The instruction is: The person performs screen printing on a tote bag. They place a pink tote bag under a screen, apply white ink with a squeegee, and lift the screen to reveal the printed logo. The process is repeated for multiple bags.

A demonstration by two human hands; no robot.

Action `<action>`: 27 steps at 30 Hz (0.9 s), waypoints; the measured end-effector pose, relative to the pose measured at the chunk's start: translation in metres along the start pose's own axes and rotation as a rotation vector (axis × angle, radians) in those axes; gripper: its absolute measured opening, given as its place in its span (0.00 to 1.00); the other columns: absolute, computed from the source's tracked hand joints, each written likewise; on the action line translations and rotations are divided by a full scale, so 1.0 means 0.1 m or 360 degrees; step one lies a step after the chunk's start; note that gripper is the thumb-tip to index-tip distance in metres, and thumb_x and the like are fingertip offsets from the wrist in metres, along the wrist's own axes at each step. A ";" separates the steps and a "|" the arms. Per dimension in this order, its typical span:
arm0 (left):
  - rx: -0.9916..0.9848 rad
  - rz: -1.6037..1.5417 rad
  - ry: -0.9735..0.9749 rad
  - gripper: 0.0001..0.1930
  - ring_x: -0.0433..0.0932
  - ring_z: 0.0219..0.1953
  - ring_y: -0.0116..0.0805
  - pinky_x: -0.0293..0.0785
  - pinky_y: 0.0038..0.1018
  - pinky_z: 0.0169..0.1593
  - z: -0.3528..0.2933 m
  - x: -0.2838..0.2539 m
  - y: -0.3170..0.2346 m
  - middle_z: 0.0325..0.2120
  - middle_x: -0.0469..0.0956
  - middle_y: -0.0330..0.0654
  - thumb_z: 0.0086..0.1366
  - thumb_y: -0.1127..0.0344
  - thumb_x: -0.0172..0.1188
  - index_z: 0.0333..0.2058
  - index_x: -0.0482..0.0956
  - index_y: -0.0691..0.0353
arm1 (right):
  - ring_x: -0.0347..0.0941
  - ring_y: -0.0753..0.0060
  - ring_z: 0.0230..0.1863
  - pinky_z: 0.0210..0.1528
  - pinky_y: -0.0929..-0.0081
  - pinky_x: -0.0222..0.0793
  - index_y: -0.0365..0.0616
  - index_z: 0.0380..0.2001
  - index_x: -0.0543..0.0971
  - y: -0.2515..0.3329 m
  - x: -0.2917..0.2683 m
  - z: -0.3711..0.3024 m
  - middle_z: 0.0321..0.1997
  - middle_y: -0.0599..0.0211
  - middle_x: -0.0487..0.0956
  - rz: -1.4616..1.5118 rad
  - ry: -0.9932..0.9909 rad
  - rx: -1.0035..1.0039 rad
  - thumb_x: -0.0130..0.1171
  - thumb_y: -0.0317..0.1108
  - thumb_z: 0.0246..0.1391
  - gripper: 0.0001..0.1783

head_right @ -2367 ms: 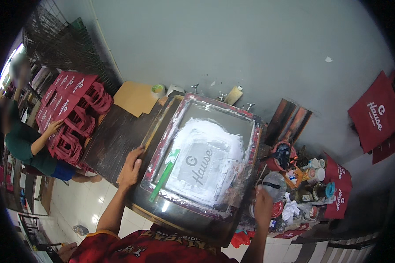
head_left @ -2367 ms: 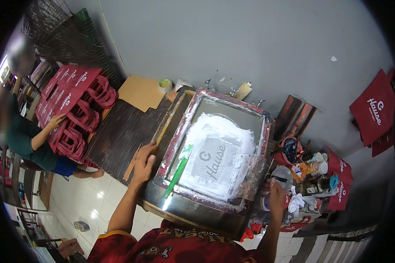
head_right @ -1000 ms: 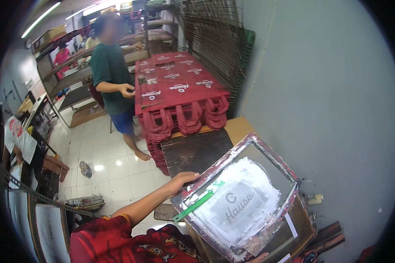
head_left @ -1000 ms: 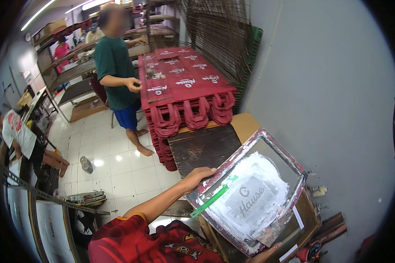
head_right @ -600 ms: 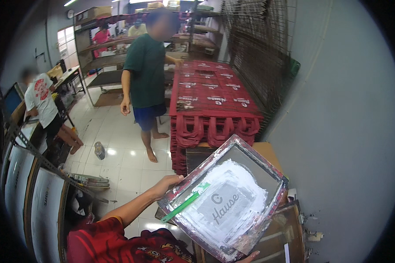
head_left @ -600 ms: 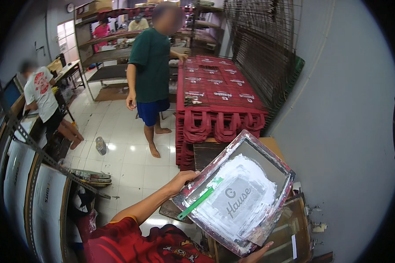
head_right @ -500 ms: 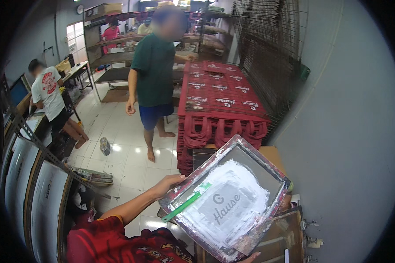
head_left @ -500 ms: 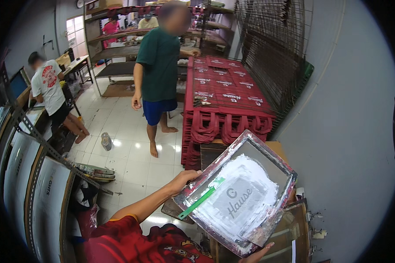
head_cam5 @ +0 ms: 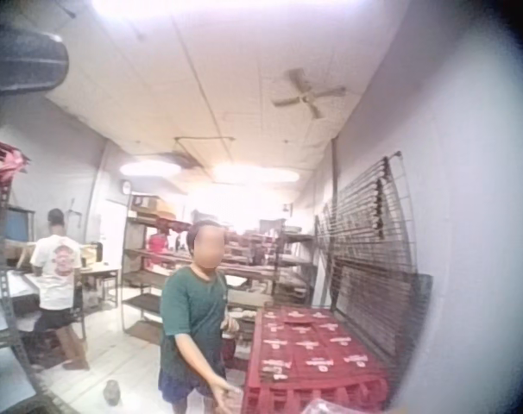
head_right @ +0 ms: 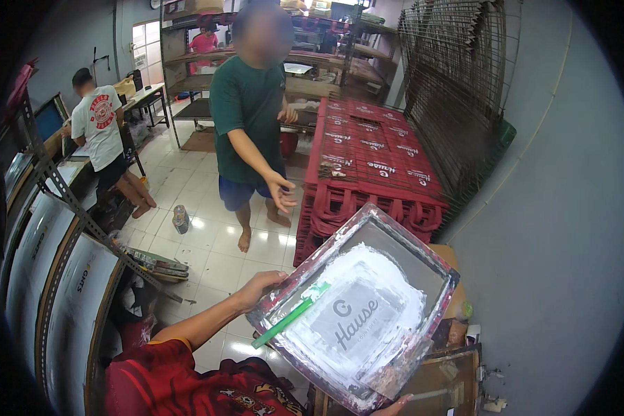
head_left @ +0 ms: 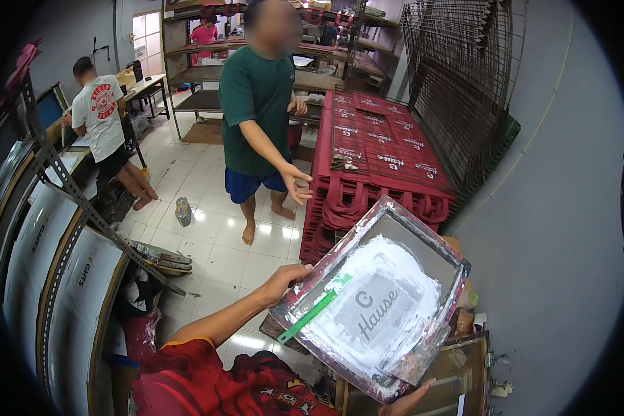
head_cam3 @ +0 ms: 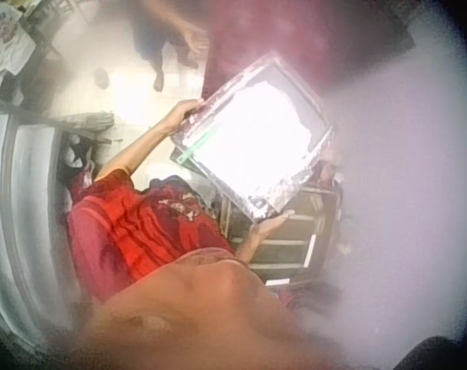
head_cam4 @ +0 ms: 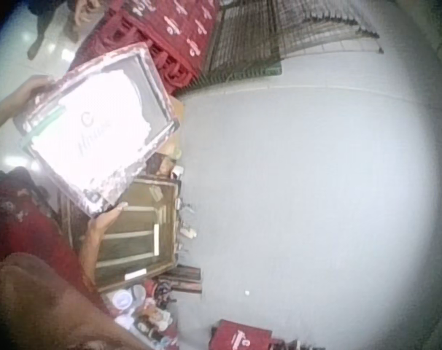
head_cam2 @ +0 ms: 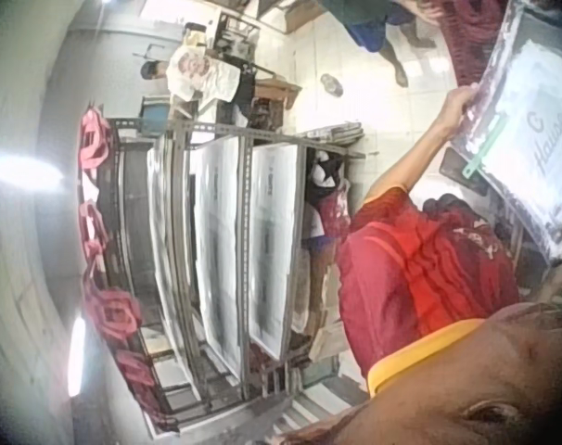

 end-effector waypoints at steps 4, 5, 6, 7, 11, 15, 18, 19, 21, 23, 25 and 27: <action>0.0058 0.0037 -0.0058 0.20 0.60 0.30 0.21 0.55 0.23 0.37 -0.05 -0.02 0.06 0.25 0.63 0.27 0.73 0.46 0.55 0.28 0.76 0.54 | 0.48 0.52 0.79 0.80 0.57 0.43 0.38 0.76 0.53 0.01 -0.06 0.07 0.81 0.54 0.52 -0.0099 0.0081 -0.0003 0.37 0.64 0.72 0.45; 0.0070 0.0044 -0.0077 0.20 0.60 0.30 0.20 0.55 0.23 0.37 -0.08 -0.01 0.04 0.25 0.63 0.27 0.73 0.46 0.56 0.28 0.75 0.54 | 0.48 0.52 0.80 0.80 0.57 0.42 0.37 0.76 0.52 0.02 -0.06 0.10 0.81 0.54 0.52 -0.0064 0.0114 0.0035 0.36 0.64 0.72 0.45; 0.0083 0.0049 -0.0083 0.20 0.60 0.30 0.20 0.55 0.23 0.37 -0.08 0.01 0.04 0.25 0.63 0.27 0.73 0.46 0.56 0.28 0.75 0.54 | 0.47 0.52 0.80 0.80 0.57 0.42 0.37 0.77 0.52 0.02 -0.07 0.13 0.81 0.54 0.51 -0.0027 0.0138 0.0065 0.36 0.64 0.73 0.45; 0.0052 0.0067 -0.0059 0.19 0.65 0.37 0.23 0.59 0.25 0.44 -0.08 0.01 0.07 0.32 0.69 0.32 0.73 0.47 0.55 0.35 0.77 0.59 | 0.47 0.52 0.80 0.80 0.57 0.42 0.37 0.77 0.52 0.01 -0.09 0.16 0.81 0.54 0.51 -0.0034 0.0162 0.0043 0.36 0.64 0.73 0.45; 0.0015 0.0096 -0.0043 0.23 0.76 0.48 0.28 0.67 0.28 0.57 -0.11 -0.03 0.15 0.44 0.80 0.40 0.74 0.51 0.53 0.49 0.80 0.69 | 0.45 0.53 0.81 0.81 0.58 0.40 0.38 0.77 0.49 0.05 -0.11 0.25 0.82 0.55 0.48 -0.0126 0.0249 -0.0016 0.33 0.64 0.73 0.46; 0.0029 0.0082 -0.0076 0.22 0.75 0.45 0.26 0.67 0.27 0.54 -0.16 -0.05 0.21 0.41 0.79 0.38 0.74 0.51 0.53 0.45 0.81 0.68 | 0.59 0.52 0.74 0.76 0.55 0.52 0.36 0.71 0.64 -0.02 -0.17 0.34 0.75 0.52 0.64 0.0017 0.0146 -0.0008 0.42 0.57 0.74 0.38; 0.0096 0.0068 -0.0050 0.20 0.74 0.43 0.24 0.67 0.25 0.52 -0.12 -0.02 0.21 0.38 0.78 0.36 0.74 0.52 0.54 0.43 0.81 0.67 | 0.54 0.54 0.77 0.77 0.58 0.50 0.40 0.77 0.50 -0.18 -0.26 0.49 0.80 0.54 0.53 0.0172 0.0302 -0.0136 0.43 0.65 0.70 0.47; 0.0083 0.0082 -0.0068 0.21 0.74 0.43 0.25 0.68 0.25 0.52 -0.15 0.00 0.18 0.39 0.79 0.37 0.74 0.52 0.54 0.44 0.81 0.67 | 0.54 0.53 0.77 0.77 0.58 0.50 0.39 0.77 0.49 -0.21 -0.29 0.54 0.80 0.54 0.53 0.0174 0.0352 -0.0112 0.42 0.65 0.71 0.47; 0.0062 0.0113 -0.0105 0.21 0.76 0.44 0.25 0.69 0.26 0.52 -0.22 0.08 0.13 0.40 0.80 0.38 0.74 0.52 0.54 0.45 0.81 0.67 | 0.54 0.52 0.77 0.77 0.57 0.51 0.38 0.77 0.49 -0.21 -0.33 0.63 0.80 0.52 0.53 0.0181 0.0454 -0.0065 0.41 0.65 0.71 0.48; 0.0065 0.0121 -0.0136 0.21 0.77 0.45 0.26 0.70 0.26 0.53 -0.23 0.07 0.17 0.42 0.81 0.40 0.74 0.52 0.54 0.46 0.81 0.68 | 0.54 0.52 0.77 0.77 0.57 0.51 0.37 0.76 0.51 -0.19 -0.35 0.69 0.79 0.51 0.54 0.0118 0.0421 -0.0098 0.42 0.65 0.71 0.48; 0.0089 0.0097 -0.0175 0.23 0.79 0.46 0.29 0.72 0.26 0.54 -0.26 0.05 0.28 0.46 0.82 0.43 0.74 0.52 0.54 0.49 0.81 0.69 | 0.56 0.53 0.76 0.76 0.57 0.52 0.35 0.75 0.53 -0.11 -0.30 0.72 0.78 0.51 0.56 0.0067 0.0413 -0.0053 0.43 0.65 0.71 0.47; 0.0101 0.0115 -0.0264 0.23 0.80 0.45 0.29 0.73 0.26 0.53 -0.35 0.08 0.28 0.44 0.82 0.43 0.73 0.51 0.54 0.48 0.81 0.69 | 0.58 0.54 0.75 0.75 0.58 0.54 0.34 0.74 0.55 -0.01 -0.19 0.72 0.77 0.50 0.59 0.0029 0.0415 0.0067 0.43 0.65 0.71 0.47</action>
Point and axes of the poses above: each hand's wrist, its own z-axis towards the middle knuckle, its own x-axis out of the palm, y = z × x, the point moved 4 cm from there along z, towards the middle knuckle
